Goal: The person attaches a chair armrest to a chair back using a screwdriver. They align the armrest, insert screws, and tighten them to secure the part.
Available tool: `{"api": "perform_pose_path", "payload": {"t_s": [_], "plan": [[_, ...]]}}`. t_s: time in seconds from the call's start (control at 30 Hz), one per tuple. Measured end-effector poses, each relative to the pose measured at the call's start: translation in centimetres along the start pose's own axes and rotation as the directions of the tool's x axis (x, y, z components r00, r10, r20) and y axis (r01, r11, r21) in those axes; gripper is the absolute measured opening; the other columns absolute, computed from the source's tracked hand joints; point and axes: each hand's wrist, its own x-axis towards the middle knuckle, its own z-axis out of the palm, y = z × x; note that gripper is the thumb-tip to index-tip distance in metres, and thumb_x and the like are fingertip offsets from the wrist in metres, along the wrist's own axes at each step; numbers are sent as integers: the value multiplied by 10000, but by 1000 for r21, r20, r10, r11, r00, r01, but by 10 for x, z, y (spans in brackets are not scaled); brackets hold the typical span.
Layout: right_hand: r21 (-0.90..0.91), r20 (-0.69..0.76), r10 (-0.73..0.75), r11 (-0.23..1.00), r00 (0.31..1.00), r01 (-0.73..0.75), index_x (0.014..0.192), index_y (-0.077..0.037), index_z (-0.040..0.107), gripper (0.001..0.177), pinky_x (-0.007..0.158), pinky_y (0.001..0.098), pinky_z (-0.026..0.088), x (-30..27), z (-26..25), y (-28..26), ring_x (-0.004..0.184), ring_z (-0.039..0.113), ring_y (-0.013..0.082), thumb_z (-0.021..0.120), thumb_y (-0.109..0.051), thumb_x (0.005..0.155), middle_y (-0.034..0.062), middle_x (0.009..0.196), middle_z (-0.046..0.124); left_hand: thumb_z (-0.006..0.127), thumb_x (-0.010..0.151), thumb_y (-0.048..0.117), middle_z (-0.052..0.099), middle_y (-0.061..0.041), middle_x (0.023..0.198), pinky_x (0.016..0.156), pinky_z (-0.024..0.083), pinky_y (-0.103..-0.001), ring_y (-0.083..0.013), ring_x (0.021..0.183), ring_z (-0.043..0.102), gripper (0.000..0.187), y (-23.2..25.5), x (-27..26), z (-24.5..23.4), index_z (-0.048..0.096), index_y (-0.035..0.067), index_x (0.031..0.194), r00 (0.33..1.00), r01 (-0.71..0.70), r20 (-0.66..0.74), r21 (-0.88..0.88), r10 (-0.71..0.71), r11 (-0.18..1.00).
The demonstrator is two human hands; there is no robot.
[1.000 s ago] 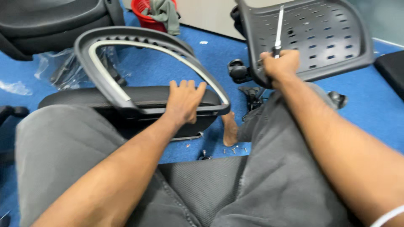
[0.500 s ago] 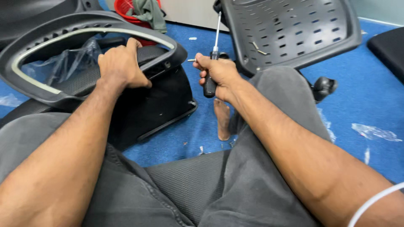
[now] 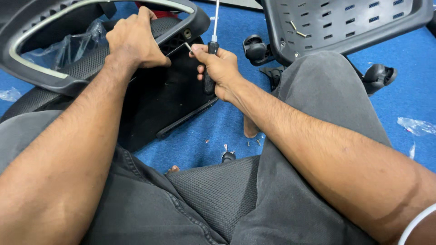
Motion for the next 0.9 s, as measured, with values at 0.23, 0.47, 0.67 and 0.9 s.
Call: {"api": "perform_pose_path", "payload": {"t_s": [0.23, 0.47, 0.67, 0.9], "plan": [[47, -194, 84, 996, 977, -77, 923, -5, 738, 182, 463, 260, 516, 20, -12, 5, 555, 559, 85, 775, -180, 890, 49, 827, 730, 969, 509, 554, 623, -165, 1232, 877, 520, -565, -387, 1134, 612, 1072, 14, 12, 19, 499, 115, 1368, 999, -46, -12, 99, 47, 994], [3, -261, 151, 988, 953, -156, 909, -42, 749, 112, 467, 275, 515, 42, -51, 23, 549, 551, 96, 755, -151, 886, 40, 778, 680, 946, 488, 742, 617, -181, 1217, 882, 522, -540, -380, 1128, 616, 1207, 23, 18, 29, 487, 46, 1363, 993, -111, -26, 134, 116, 985], [91, -214, 193, 980, 958, -177, 929, -51, 745, 124, 475, 273, 513, 47, -60, 44, 569, 557, 92, 757, -170, 901, 33, 811, 699, 913, 471, 764, 599, -177, 1242, 886, 509, -558, -376, 1151, 593, 1230, 38, 20, 41, 475, 17, 1344, 992, -120, -12, 134, 123, 984], [-19, -317, 125, 990, 940, -138, 911, -58, 762, 141, 469, 272, 505, 43, -76, 56, 564, 562, 84, 767, -197, 887, 16, 794, 719, 739, 775, 765, 610, -206, 1220, 895, 459, -577, -388, 1149, 581, 959, 68, 12, 69, 517, 3, 1313, 976, -212, -31, 77, 215, 974]]}}
